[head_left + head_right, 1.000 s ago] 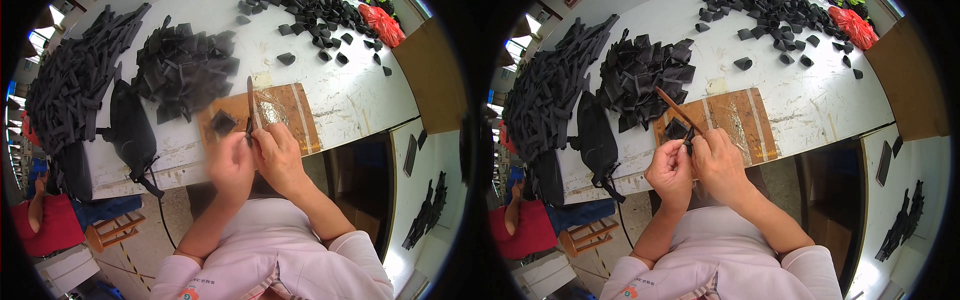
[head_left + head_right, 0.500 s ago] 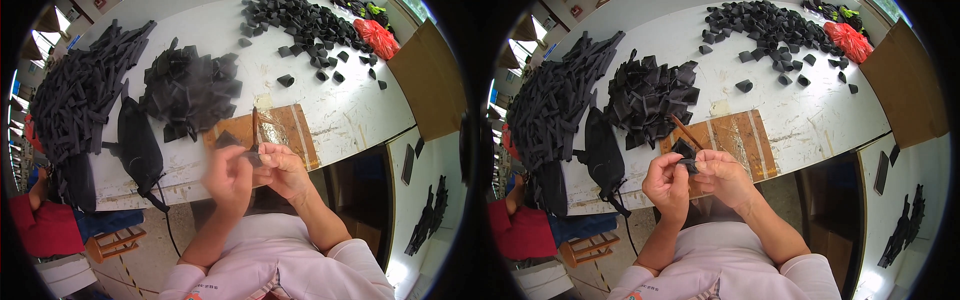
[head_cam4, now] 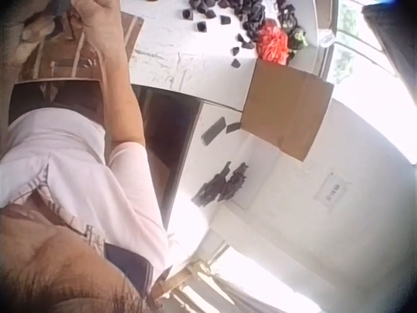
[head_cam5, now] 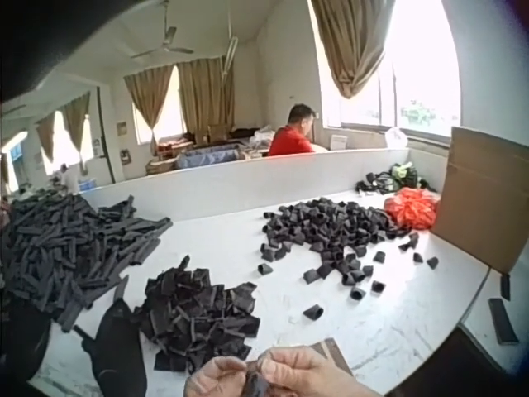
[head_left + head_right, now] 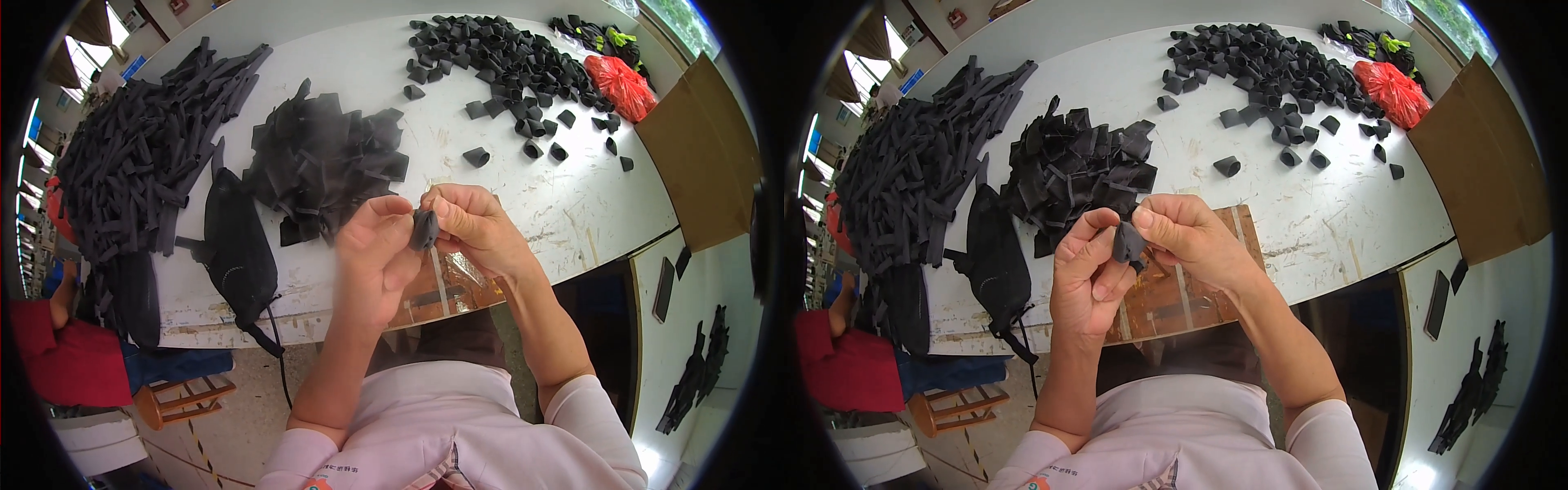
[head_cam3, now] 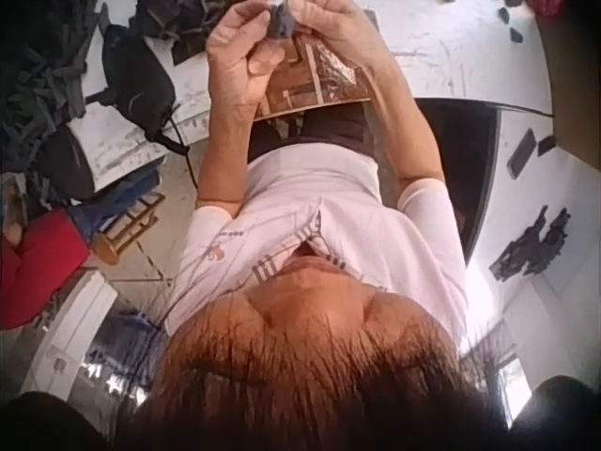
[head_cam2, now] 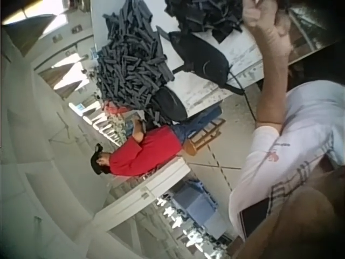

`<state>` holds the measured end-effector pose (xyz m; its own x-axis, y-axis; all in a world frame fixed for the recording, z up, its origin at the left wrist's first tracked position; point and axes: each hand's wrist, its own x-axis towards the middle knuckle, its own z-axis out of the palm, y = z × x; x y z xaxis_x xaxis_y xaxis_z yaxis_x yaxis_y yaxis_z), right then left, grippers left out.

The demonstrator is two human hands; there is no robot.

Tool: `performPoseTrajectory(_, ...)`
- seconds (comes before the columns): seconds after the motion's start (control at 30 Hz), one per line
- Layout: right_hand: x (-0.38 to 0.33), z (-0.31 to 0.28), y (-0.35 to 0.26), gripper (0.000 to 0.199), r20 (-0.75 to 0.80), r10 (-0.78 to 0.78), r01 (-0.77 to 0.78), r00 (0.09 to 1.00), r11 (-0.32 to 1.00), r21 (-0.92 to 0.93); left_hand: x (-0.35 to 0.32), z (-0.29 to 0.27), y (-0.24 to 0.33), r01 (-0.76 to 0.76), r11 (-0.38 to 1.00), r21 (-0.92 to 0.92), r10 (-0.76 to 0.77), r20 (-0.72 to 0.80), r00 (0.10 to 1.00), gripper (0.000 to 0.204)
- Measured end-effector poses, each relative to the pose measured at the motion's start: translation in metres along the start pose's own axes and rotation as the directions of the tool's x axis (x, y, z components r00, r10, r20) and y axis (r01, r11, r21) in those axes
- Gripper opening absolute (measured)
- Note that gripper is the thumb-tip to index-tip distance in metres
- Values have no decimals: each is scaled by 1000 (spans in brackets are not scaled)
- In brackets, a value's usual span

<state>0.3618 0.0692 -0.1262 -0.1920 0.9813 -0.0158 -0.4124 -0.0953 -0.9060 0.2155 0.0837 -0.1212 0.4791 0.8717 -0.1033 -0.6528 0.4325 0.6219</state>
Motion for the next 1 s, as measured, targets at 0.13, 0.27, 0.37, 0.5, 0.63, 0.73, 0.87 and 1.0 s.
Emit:
performPoseTrajectory(0.13,2,-4,-4,30,16,12,-11,1000,999,-30,4,0,1,-12,998,-64,20,124,992,16)
performPoseTrajectory(0.27,3,-5,-9,29,105,-22,15,994,998,66,2,0,0,62,974,-219,-18,196,980,16)
performPoseTrajectory(0.37,5,-13,6,29,125,-3,1,992,1000,13,1,-2,-4,12,994,-107,1,125,992,16)
performPoseTrajectory(0.5,6,-11,0,31,54,-49,58,997,982,-181,0,-4,-7,-126,970,210,123,27,992,23)
performPoseTrajectory(0.63,-2,-7,5,27,-30,-164,133,986,879,-457,6,12,3,-574,395,717,580,290,761,34)
performPoseTrajectory(0.73,-10,-3,6,19,-149,-539,365,829,724,-586,7,11,6,-612,307,729,485,434,760,15)
performPoseTrajectory(0.87,-17,10,-10,19,-41,-644,454,764,582,-675,2,18,9,-546,515,661,458,327,827,14)
performPoseTrajectory(1.0,-22,17,-14,18,-79,-568,389,819,651,-652,2,14,4,-561,468,683,493,325,807,13)
